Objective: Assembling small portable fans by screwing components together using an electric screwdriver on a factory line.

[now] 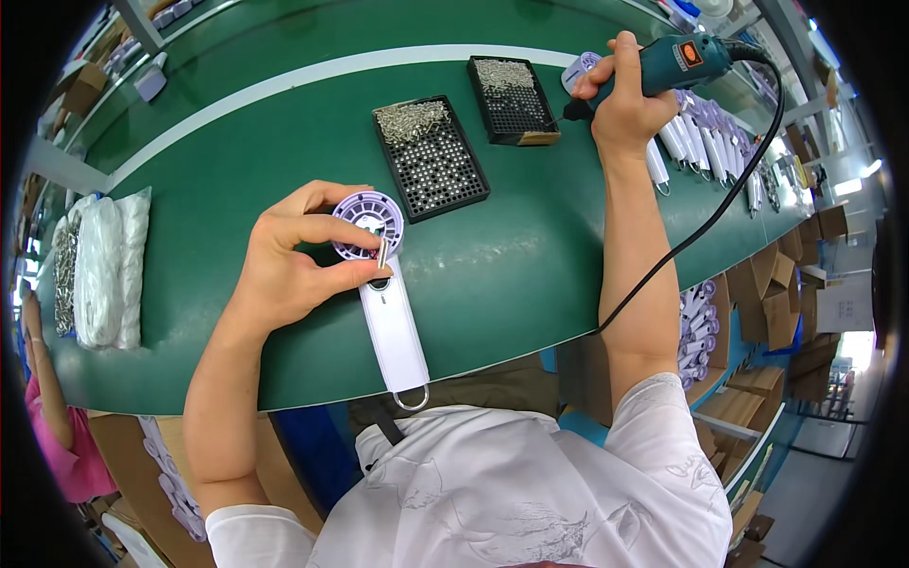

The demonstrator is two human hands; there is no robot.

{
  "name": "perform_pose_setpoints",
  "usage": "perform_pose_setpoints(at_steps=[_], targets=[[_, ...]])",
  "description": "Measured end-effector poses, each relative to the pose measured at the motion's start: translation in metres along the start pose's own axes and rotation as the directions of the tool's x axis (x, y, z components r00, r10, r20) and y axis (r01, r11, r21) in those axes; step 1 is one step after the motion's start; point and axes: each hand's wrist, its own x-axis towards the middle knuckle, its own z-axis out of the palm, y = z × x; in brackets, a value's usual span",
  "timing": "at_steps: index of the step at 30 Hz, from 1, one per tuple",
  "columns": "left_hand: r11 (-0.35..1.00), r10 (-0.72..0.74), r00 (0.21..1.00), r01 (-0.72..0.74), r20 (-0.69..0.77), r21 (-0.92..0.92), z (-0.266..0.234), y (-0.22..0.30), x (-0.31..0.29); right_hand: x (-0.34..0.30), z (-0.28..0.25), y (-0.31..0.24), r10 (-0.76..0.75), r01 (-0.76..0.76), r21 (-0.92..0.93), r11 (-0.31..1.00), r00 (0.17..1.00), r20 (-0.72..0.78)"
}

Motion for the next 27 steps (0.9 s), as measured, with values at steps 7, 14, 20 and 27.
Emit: perform_pose_setpoints(at_steps=[7,14,20,27], targets=[[1.0,-0.006,1.0,0.006,0.003,-0.01,0.0,0.0,0.0,0.003,0.0,0.006,-0.024,0.032,-0.118,0.993,0.997,0.068],[0.998,-0.044,0.999,0.044,0.002,-0.052,0.0,0.001,-0.002,0.003,0.004,0.006,-0.026,0.031,-0.087,0.996,0.998,0.059],[0.998,-0.046,0.999,0.046,0.002,-0.034,-0.001,-0.001,-0.005,0.002,0.016,-0.025,-0.02,0.023,0.049,0.999,0.999,-0.047],[1.0,-0.004,1.0,0.004,0.002,-0.024,-0.001,-0.004,-0.002,-0.03,0.07,-0.075,-0.01,-0.071,0.443,0.894,0.984,0.178]])
